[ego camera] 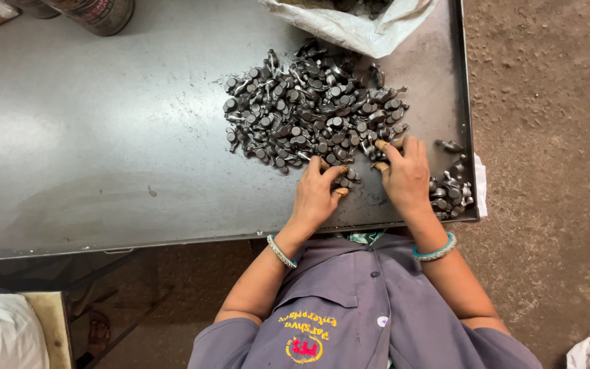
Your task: The person picks small dark metal castings one at a time from a pile on a metal table, turns them over in their hands, and places them into a small wooden box or a white sack on the table. They occasionally sweep handfuls of castings together and refill the box from the sack.
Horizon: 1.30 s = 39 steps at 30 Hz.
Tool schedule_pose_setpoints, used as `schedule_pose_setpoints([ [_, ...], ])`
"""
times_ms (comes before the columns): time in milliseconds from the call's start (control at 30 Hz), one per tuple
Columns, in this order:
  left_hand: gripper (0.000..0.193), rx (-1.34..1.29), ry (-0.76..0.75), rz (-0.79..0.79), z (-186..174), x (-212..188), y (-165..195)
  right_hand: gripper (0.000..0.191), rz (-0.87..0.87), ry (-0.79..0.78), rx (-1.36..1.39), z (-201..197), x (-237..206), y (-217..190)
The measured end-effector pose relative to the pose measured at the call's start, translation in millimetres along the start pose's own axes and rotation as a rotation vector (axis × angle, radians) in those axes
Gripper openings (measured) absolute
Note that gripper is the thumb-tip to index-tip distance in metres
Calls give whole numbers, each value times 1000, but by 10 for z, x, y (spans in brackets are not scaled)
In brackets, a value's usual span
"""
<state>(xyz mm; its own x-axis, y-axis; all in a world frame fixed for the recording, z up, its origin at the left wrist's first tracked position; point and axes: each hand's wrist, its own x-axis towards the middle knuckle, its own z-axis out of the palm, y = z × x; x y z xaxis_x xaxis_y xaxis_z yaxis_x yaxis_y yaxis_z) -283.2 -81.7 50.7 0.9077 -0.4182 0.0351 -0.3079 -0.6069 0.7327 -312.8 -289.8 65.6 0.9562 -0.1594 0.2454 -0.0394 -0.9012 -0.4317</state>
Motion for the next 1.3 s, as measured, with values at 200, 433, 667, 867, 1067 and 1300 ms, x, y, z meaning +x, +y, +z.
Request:
schedule_pose_setpoints([
  [200,47,-103,95,26,146,-120,14,30,139,-18,662,64,-120,206],
  [433,47,-280,166,67,228,-161,12,27,480,-167,1514,204,-421,416],
  [667,31,-821,47,-39,308,-167,-102,27,550,-203,1626,373,-506,382],
  [867,19,-1350,-108,-332,532,-144,-290,25,652,-254,1575,479,-580,424],
  [1067,15,-1416,-122,-378,667,-150,-364,31,654,-270,1635,598,-661,534],
  [1300,17,-1391,-153,-376,580,-164,-331,29,560,-247,1547,501,-641,485],
])
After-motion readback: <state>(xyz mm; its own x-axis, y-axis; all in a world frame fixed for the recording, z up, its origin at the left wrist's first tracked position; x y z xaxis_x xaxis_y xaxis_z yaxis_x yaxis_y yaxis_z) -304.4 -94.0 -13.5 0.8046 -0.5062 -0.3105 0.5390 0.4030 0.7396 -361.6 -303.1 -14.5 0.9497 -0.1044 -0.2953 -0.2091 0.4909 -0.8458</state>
